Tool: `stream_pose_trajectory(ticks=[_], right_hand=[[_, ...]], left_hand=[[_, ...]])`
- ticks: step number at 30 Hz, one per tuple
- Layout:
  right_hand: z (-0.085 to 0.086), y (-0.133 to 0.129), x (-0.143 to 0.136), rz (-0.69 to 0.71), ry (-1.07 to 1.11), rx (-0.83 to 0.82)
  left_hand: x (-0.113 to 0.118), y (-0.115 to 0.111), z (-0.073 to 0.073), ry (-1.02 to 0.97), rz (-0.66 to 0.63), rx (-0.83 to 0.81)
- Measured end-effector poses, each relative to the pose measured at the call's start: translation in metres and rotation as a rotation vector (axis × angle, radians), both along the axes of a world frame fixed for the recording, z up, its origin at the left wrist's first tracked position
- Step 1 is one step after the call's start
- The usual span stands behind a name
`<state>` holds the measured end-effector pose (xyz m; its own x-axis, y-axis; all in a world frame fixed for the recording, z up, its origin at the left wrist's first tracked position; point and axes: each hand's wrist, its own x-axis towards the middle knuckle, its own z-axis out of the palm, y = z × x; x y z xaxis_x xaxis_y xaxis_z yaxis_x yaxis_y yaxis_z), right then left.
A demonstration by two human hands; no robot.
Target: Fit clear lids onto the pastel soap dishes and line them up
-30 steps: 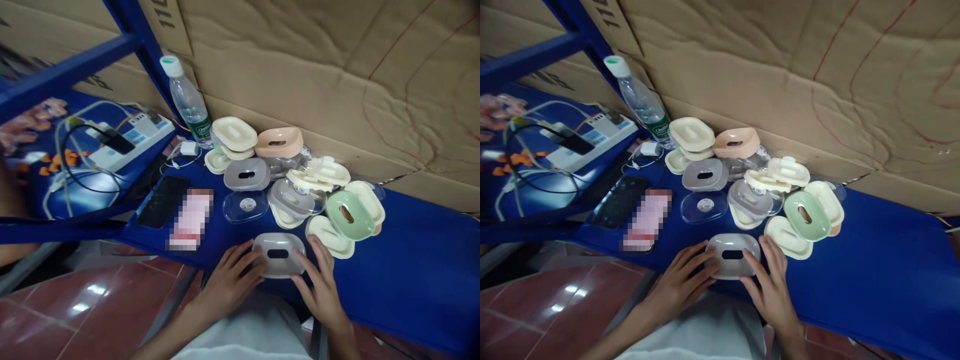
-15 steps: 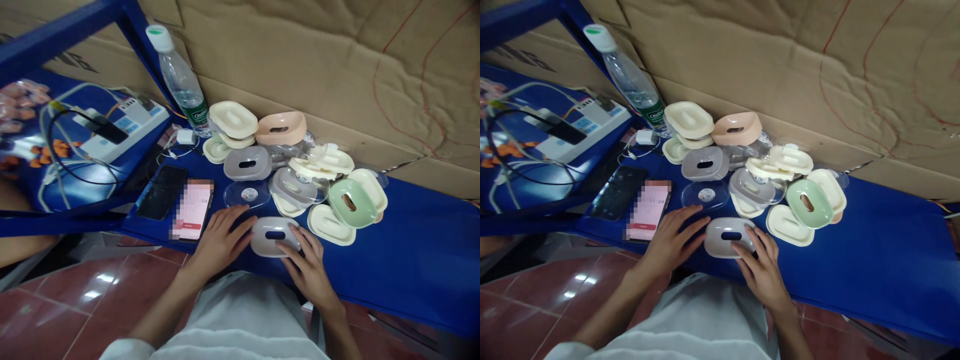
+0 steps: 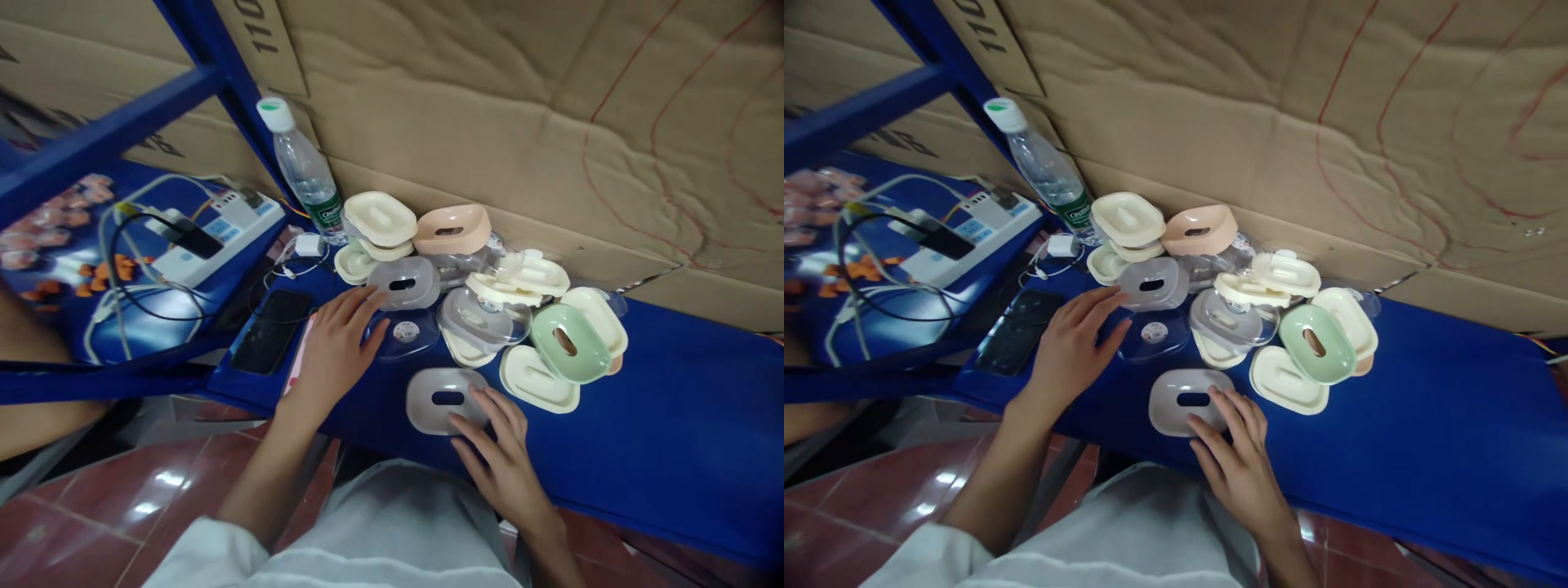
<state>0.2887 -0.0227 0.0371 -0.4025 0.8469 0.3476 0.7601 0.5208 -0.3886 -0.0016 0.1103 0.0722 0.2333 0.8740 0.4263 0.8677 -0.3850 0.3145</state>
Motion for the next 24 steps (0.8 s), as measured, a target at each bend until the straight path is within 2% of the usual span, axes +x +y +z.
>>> stream_pose_trajectory(ticks=[2,6,9,13,18,24], right_hand=[[0.002,0.001,-0.001,0.006,-0.02,0.003],[0.003,0.001,0.002,0.013,-0.073,-0.011],[-0.002,0.001,0.005,0.006,-0.116,-0.008],[-0.013,0.001,0.005,-0.001,-0.147,0.001],[-0.019,-0.003,0.001,-0.014,-0.13,-0.009],[-0.016,-0.005,0.004,-0.075,-0.101,-0.007]], left_hand=[[0.001,0.009,0.0,0.038,-0.005,-0.025],[0.009,0.022,-0.012,0.084,-0.044,-0.078],[0.013,0.028,-0.019,0.075,-0.044,-0.066],[0.011,0.029,-0.017,0.035,-0.091,-0.015],[0.011,0.01,-0.004,0.002,-0.131,0.017],[0.012,-0.033,0.011,-0.058,-0.167,0.054]])
